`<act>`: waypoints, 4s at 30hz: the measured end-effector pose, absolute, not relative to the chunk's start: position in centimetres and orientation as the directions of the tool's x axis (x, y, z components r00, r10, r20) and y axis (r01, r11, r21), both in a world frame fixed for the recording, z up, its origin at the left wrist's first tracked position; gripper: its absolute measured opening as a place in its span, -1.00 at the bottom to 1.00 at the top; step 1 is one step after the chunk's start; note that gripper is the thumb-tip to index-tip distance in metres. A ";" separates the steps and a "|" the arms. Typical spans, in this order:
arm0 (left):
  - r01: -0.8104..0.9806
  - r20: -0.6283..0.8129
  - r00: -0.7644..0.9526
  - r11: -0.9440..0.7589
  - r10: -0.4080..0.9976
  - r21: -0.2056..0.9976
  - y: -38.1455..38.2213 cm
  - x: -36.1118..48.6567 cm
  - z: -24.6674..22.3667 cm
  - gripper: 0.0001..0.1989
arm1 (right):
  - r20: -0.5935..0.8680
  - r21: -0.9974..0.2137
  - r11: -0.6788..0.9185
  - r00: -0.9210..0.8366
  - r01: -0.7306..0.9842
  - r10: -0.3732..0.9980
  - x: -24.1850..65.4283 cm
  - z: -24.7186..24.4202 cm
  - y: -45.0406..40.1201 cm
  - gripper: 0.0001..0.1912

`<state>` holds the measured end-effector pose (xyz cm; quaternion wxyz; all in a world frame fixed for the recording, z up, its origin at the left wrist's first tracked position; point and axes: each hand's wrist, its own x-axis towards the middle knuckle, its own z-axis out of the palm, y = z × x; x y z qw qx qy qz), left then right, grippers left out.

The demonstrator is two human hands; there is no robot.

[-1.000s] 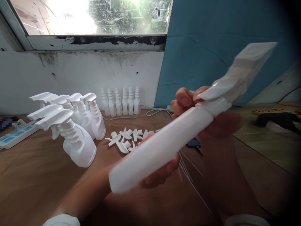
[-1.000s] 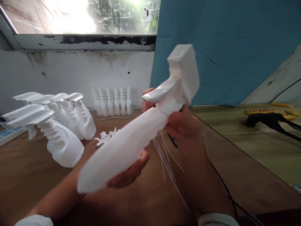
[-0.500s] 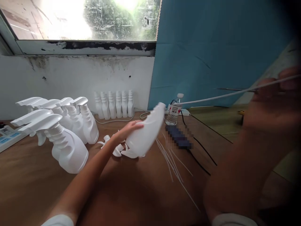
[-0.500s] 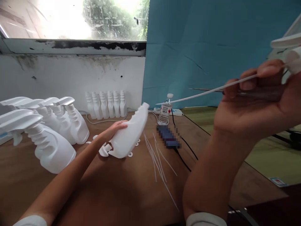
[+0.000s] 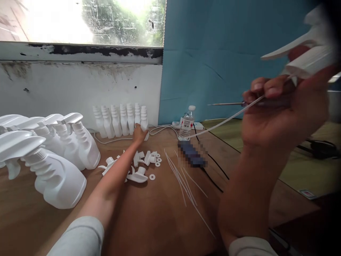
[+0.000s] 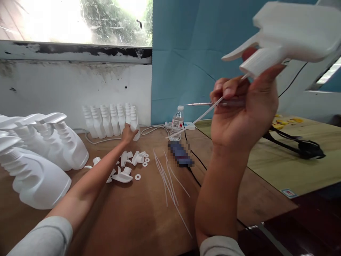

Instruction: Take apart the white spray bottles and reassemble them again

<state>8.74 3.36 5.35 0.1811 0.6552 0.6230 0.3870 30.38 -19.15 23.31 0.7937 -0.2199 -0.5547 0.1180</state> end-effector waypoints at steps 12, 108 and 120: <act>0.465 0.392 -0.069 -0.319 0.917 0.826 0.0 8.7 10.0 -0.54 | 0.682 -0.660 0.724 0.243 -0.201 0.689 26.4 23.3 -19.9 -0.52; -0.219 -0.180 0.359 0.270 0.916 0.938 -17.3 -3.7 1.4 -0.66 | 0.501 -0.548 0.767 -0.603 0.335 0.621 17.8 4.8 -20.3 -0.84; -0.286 -0.274 0.380 0.394 0.883 0.874 -17.0 -4.2 2.2 -0.61 | 0.394 -0.854 0.509 -0.502 0.110 0.770 17.3 3.9 -20.4 -0.82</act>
